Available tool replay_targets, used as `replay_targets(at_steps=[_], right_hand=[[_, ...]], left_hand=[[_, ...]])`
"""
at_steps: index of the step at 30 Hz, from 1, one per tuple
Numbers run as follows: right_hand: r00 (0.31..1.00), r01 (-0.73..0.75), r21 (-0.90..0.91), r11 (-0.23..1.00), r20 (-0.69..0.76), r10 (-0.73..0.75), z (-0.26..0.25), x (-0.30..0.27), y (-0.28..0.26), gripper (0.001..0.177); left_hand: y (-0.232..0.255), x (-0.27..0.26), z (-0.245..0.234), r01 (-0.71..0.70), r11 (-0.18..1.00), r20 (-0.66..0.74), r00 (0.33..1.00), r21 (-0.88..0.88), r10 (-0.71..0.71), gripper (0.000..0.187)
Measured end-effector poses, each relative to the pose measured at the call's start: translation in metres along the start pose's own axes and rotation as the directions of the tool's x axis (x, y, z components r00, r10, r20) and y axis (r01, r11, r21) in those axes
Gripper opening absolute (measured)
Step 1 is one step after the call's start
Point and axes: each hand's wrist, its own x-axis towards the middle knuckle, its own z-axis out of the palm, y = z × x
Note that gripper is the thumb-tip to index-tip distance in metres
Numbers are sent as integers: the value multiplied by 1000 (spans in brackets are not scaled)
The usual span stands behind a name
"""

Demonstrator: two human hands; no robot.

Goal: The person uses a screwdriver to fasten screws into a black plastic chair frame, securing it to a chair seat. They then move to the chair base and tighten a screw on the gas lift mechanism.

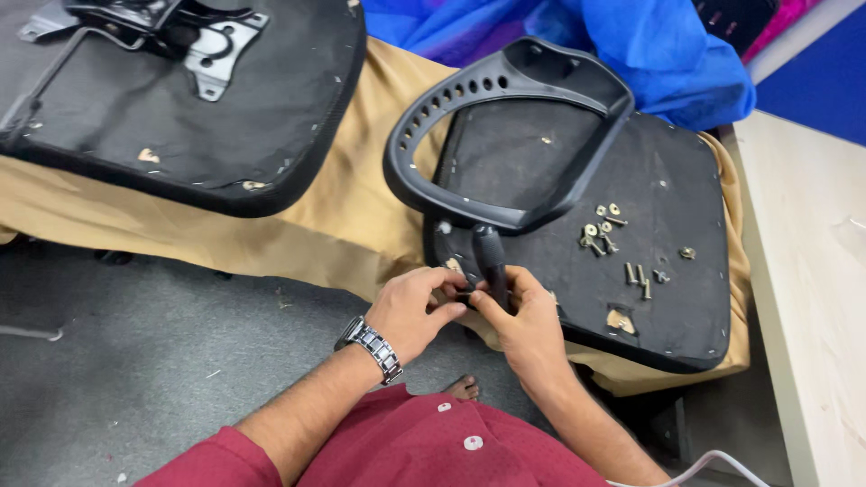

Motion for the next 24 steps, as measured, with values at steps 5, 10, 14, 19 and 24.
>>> replay_targets(at_steps=[5, 10, 14, 19, 24], right_hand=[[990, 75, -7, 997, 122, -74, 64, -2, -33, 25], [965, -26, 37, 999, 262, 16, 111, 9, -64, 28], [938, -5, 34, 999, 347, -7, 142, 31, -80, 29], [923, -6, 11, 1000, 384, 2, 180, 80, -96, 34], [873, 99, 30, 995, 477, -101, 217, 129, -104, 39]], left_hand=[[-12, -20, -59, -13, 993, -101, 995, 115, 25, 21], [-19, -33, -103, 37, 996, -241, 970, 80, -16, 17], [-36, -31, -125, 135, 990, -332, 936, 39, -115, 17], [-64, -17, -157, 160, 986, -570, 814, 34, -113, 17], [-81, 7, -187, 265, 964, -669, 722, 32, -176, 24]])
